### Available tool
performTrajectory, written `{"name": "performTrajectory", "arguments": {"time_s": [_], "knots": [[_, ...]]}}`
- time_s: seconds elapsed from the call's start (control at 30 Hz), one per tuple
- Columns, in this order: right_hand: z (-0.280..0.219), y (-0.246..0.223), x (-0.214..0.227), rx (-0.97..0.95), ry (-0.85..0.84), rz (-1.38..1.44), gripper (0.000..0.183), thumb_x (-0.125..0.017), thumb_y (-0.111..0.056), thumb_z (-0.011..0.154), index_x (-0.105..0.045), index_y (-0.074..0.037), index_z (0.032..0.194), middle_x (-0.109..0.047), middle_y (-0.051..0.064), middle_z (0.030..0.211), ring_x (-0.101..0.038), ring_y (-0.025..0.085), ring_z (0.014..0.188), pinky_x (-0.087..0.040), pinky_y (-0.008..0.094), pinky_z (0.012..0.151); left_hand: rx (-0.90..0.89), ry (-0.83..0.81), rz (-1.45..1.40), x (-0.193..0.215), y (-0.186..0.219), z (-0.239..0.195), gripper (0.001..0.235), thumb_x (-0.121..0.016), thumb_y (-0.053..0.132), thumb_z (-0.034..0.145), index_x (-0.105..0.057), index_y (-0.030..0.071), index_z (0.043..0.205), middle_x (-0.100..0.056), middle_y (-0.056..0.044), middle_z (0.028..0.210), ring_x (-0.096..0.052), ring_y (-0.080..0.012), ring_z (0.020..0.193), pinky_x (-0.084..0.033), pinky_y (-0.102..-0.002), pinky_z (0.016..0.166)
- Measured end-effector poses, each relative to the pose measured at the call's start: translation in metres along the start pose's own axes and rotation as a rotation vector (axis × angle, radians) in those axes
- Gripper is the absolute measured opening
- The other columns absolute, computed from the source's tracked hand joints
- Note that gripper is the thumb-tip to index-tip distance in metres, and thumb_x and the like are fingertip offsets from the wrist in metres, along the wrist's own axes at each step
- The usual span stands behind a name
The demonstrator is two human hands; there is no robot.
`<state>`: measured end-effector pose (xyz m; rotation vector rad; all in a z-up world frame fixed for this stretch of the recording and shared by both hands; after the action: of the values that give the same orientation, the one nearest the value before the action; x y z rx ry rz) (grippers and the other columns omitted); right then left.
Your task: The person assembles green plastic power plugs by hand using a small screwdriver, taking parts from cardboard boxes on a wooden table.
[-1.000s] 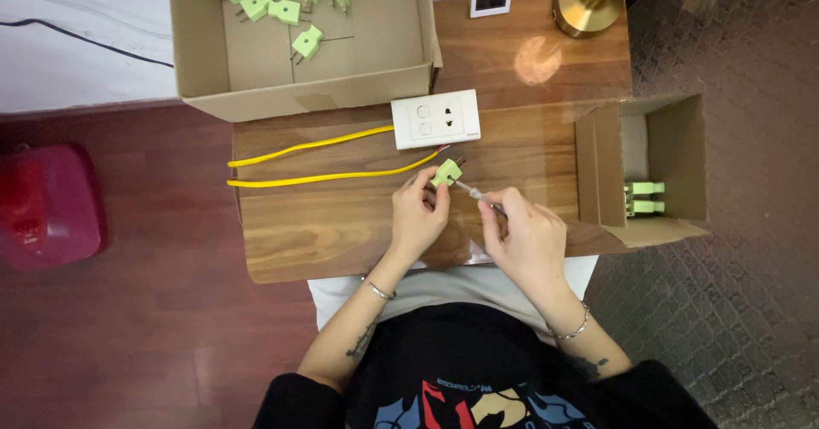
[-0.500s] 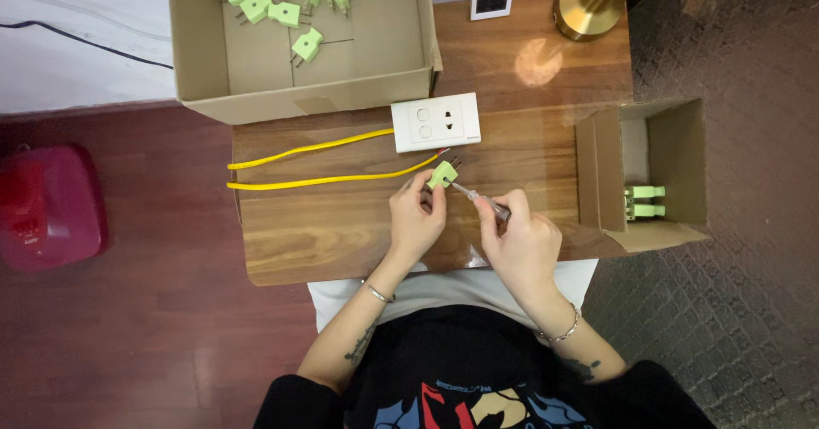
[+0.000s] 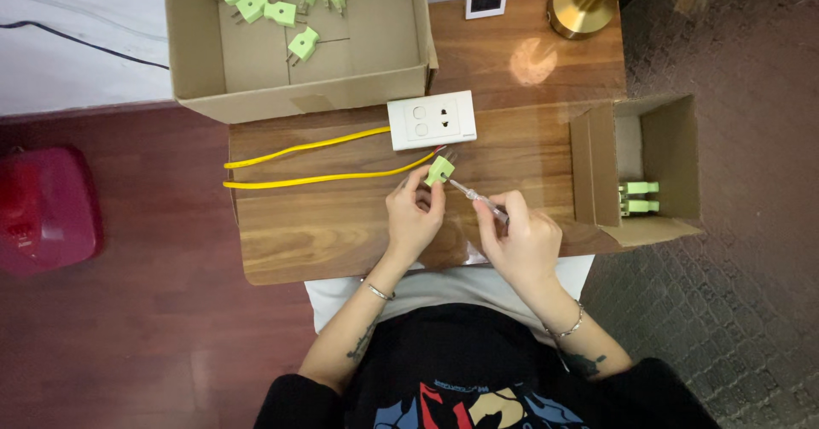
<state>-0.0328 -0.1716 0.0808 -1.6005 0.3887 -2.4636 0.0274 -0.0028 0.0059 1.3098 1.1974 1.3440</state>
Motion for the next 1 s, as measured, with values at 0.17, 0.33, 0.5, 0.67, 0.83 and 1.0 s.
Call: {"name": "performTrajectory", "arguments": {"time_s": [0.17, 0.33, 0.5, 0.67, 0.83, 1.0], "knots": [[0.005, 0.001, 0.009, -0.062, -0.060, 0.275, 0.015, -0.083, -0.029, 0.087, -0.072, -0.021, 0.094, -0.069, 0.003, 0.060, -0.071, 0.028, 0.061, -0.055, 0.035, 0.059, -0.001, 0.021, -0.035, 0.000, 0.001, -0.002, 0.027, -0.064, 0.006, 0.095, -0.069, 0.001, 0.121, -0.064, -0.016, 0.085, -0.071, -0.0234, 0.052, -0.057, -0.028, 0.043], [0.006, 0.012, 0.012, -0.182, -0.022, 0.551, 0.013, -0.079, -0.016, 0.091, -0.070, -0.012, 0.101, -0.074, 0.009, 0.075, -0.071, 0.029, 0.064, -0.051, 0.032, 0.059, -0.032, 0.013, -0.094, -0.002, -0.002, -0.001, 0.025, -0.056, 0.009, 0.103, -0.065, -0.004, 0.122, -0.065, -0.020, 0.086, -0.070, -0.0243, 0.051, -0.057, -0.031, 0.045], [0.011, 0.023, 0.011, -0.225, 0.132, 0.642, 0.016, -0.076, -0.002, 0.093, -0.063, -0.003, 0.103, -0.075, 0.015, 0.101, -0.072, 0.030, 0.078, -0.053, 0.033, 0.064, -0.014, 0.010, -0.065, -0.002, -0.015, -0.001, 0.023, -0.059, 0.011, 0.101, -0.066, 0.000, 0.121, -0.067, -0.018, 0.087, -0.071, -0.0234, 0.052, -0.057, -0.030, 0.045], [0.019, 0.041, -0.008, -0.189, 0.162, 0.578, 0.018, -0.076, 0.004, 0.094, -0.061, 0.001, 0.102, -0.073, 0.018, 0.104, -0.073, 0.035, 0.087, -0.056, 0.038, 0.072, 0.005, 0.010, -0.034, -0.003, -0.018, -0.001, 0.023, -0.060, 0.012, 0.100, -0.068, 0.003, 0.120, -0.068, -0.016, 0.087, -0.071, -0.0224, 0.053, -0.057, -0.029, 0.045], [0.029, 0.059, -0.041, -0.120, 0.083, 0.345, 0.019, -0.078, -0.007, 0.093, -0.062, -0.004, 0.102, -0.074, 0.017, 0.100, -0.070, 0.039, 0.083, -0.055, 0.047, 0.070, 0.010, 0.016, -0.024, -0.003, -0.015, -0.002, 0.022, -0.062, 0.011, 0.099, -0.069, 0.004, 0.118, -0.069, -0.016, 0.086, -0.070, -0.0218, 0.054, -0.056, -0.029, 0.046], [0.042, 0.061, -0.060, -0.055, 0.061, 0.256, 0.021, -0.080, -0.010, 0.090, -0.062, -0.007, 0.101, -0.073, 0.014, 0.096, -0.070, 0.038, 0.085, -0.054, 0.047, 0.075, 0.031, 0.023, 0.001, -0.002, -0.013, -0.003, 0.021, -0.064, 0.011, 0.097, -0.070, 0.006, 0.116, -0.068, -0.015, 0.084, -0.071, -0.0225, 0.056, -0.057, -0.029, 0.047]]}}
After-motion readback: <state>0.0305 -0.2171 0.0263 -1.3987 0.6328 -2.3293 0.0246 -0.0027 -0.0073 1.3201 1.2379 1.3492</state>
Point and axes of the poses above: each hand's wrist, its own z-axis towards the middle knuckle, its own x-axis out of the back of the hand, y = z × x, the point moved 3 cm from there along z, towards the middle knuckle
